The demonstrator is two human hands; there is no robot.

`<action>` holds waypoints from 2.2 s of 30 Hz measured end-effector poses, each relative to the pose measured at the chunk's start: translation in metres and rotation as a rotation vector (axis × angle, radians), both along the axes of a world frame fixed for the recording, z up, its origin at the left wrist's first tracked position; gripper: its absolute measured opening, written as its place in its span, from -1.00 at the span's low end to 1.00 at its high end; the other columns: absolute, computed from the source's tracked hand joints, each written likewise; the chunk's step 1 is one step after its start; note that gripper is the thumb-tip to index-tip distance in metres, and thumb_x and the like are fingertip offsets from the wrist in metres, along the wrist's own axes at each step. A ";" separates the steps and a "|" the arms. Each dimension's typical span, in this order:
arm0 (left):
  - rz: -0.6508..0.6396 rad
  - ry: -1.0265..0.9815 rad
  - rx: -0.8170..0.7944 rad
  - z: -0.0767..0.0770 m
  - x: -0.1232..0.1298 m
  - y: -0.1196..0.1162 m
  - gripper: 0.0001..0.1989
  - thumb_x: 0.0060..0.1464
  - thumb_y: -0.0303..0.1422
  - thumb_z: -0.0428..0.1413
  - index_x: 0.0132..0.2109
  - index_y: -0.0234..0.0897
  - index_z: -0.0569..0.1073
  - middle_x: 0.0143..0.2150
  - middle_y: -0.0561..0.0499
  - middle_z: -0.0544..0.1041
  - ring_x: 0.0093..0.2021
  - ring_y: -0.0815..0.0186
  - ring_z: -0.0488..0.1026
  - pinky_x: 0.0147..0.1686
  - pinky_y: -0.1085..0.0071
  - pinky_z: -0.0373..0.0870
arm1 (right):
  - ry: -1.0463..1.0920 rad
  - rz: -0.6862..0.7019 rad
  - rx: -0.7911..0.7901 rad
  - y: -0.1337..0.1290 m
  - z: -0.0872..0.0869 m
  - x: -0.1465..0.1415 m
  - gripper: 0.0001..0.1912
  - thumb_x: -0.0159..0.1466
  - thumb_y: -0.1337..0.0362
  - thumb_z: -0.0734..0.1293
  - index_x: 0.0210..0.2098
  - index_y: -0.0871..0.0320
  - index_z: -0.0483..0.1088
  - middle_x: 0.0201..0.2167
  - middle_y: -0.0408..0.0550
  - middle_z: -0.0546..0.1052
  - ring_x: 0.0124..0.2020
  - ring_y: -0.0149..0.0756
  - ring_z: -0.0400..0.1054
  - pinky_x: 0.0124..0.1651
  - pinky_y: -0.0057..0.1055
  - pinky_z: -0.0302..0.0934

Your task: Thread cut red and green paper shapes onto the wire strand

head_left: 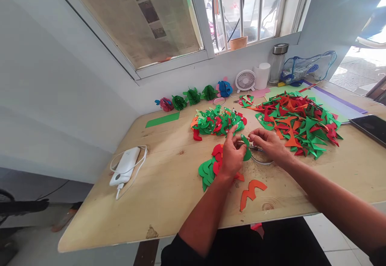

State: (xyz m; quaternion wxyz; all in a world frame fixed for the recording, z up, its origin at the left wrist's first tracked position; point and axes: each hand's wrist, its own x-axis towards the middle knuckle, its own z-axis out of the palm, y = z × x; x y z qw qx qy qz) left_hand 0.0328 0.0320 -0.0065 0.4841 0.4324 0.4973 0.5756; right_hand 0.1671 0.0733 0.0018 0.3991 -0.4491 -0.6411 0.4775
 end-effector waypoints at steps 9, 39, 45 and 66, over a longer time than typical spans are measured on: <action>0.156 0.005 0.070 0.004 -0.005 0.002 -0.34 -0.08 -0.57 0.11 0.20 -0.18 0.21 -0.30 0.04 0.47 -0.30 0.41 0.44 -0.31 0.52 0.40 | -0.158 0.175 0.009 0.002 -0.012 -0.002 -0.77 0.12 0.13 0.29 -0.47 0.19 0.39 -0.62 -0.20 0.32 -0.58 -0.46 0.11 -0.54 -0.49 0.00; -0.103 -0.260 -0.034 0.021 0.006 -0.010 -0.39 -0.19 -0.50 0.13 0.10 -0.29 0.32 -0.38 0.04 0.53 -0.48 0.40 0.43 -0.40 0.48 0.33 | 0.171 -0.134 -0.069 0.001 0.003 -0.001 -0.74 0.06 0.09 0.34 -0.40 0.16 0.40 -0.49 -0.13 0.44 -0.48 -0.38 0.26 -0.42 -0.41 0.22; -0.171 -0.220 -0.064 0.020 0.008 -0.010 -0.37 -0.22 -0.49 0.14 0.11 -0.30 0.34 -0.44 0.06 0.50 -0.49 0.44 0.33 -0.46 0.54 0.22 | 0.254 -0.068 -0.134 -0.002 0.006 0.000 -0.77 0.05 0.11 0.37 -0.41 0.16 0.40 -0.53 -0.19 0.40 -0.51 -0.44 0.23 -0.44 -0.46 0.15; -0.267 0.053 0.053 0.011 0.009 -0.011 -0.38 -0.11 -0.51 0.08 0.18 -0.23 0.28 -0.46 0.09 0.39 -0.52 0.48 0.20 -0.51 0.57 0.14 | 0.262 -0.083 -0.089 -0.001 0.006 0.003 -0.69 0.05 0.02 0.39 -0.49 0.14 0.35 -0.57 -0.18 0.36 -0.55 -0.44 0.19 -0.50 -0.48 0.13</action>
